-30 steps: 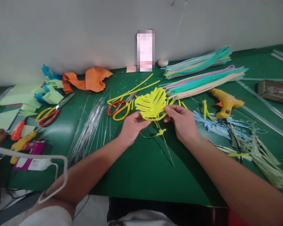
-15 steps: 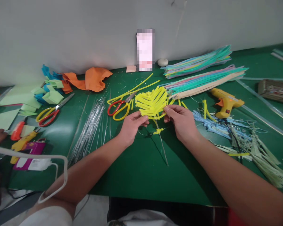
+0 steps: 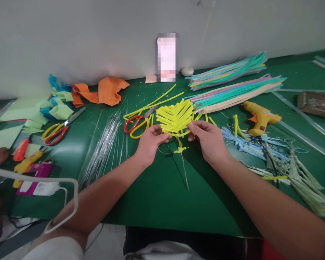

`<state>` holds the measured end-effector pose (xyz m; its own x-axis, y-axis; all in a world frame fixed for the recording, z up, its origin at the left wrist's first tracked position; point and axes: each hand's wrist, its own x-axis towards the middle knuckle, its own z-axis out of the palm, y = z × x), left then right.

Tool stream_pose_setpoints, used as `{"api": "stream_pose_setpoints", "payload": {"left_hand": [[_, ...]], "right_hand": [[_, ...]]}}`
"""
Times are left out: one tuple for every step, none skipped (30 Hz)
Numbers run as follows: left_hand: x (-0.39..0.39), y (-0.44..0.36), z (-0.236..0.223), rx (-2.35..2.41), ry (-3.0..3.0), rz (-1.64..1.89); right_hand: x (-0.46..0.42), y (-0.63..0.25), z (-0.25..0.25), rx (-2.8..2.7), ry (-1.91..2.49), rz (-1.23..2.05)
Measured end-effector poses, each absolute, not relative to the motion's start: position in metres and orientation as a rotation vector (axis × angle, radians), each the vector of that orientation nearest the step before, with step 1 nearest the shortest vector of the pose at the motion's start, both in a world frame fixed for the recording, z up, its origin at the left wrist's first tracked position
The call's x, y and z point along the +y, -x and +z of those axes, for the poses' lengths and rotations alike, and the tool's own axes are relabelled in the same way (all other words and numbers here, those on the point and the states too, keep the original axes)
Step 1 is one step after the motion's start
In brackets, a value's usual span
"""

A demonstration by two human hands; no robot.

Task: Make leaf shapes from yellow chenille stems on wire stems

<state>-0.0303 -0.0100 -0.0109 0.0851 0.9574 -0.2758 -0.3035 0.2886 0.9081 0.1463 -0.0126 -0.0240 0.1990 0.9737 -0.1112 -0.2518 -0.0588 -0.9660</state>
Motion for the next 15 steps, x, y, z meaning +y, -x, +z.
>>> {"api": "stream_pose_setpoints", "payload": {"left_hand": [[-0.0098,0.0304,-0.0115,1.061,-0.782,1.112],[-0.0095,0.0305,-0.012,1.051,-0.773,1.126],[-0.0091,0.0306,-0.0124,1.04,-0.761,1.144],[-0.0088,0.0306,-0.0125,1.032,-0.747,1.16],[-0.0086,0.0305,-0.0124,1.027,-0.733,1.173],[-0.0084,0.0304,-0.0122,1.026,-0.721,1.181],[-0.0082,0.0302,-0.0119,1.03,-0.713,1.184],[-0.0081,0.0299,-0.0116,1.037,-0.707,1.184],[-0.0081,0.0296,-0.0113,1.045,-0.701,1.185],[-0.0081,0.0294,-0.0111,1.054,-0.695,1.189],[-0.0082,0.0292,-0.0109,1.062,-0.688,1.195],[-0.0082,0.0291,-0.0108,1.07,-0.682,1.2],[-0.0083,0.0292,-0.0108,1.077,-0.681,1.203],[-0.0084,0.0294,-0.0106,1.083,-0.688,1.198],[-0.0084,0.0297,-0.0105,1.09,-0.703,1.184]], "right_hand": [[-0.0127,-0.1463,-0.0241,-0.839,1.182,1.219],[-0.0128,-0.1463,-0.0241,-0.847,1.181,1.221],[-0.0128,-0.1462,-0.0241,-0.852,1.179,1.223],[-0.0129,-0.1462,-0.0241,-0.853,1.176,1.225],[-0.0129,-0.1461,-0.0239,-0.85,1.173,1.226],[-0.0129,-0.1459,-0.0237,-0.846,1.17,1.227],[-0.013,-0.1457,-0.0234,-0.839,1.169,1.228],[-0.0132,-0.1455,-0.0232,-0.834,1.167,1.229],[-0.0134,-0.1453,-0.0229,-0.831,1.164,1.231],[-0.0136,-0.145,-0.0227,-0.833,1.161,1.233],[-0.0139,-0.1448,-0.0226,-0.84,1.16,1.236],[-0.0142,-0.1446,-0.0225,-0.85,1.159,1.237],[-0.0144,-0.1444,-0.0225,-0.859,1.16,1.236],[-0.0146,-0.1442,-0.0224,-0.864,1.161,1.236],[-0.0147,-0.144,-0.0223,-0.86,1.16,1.237]]}}
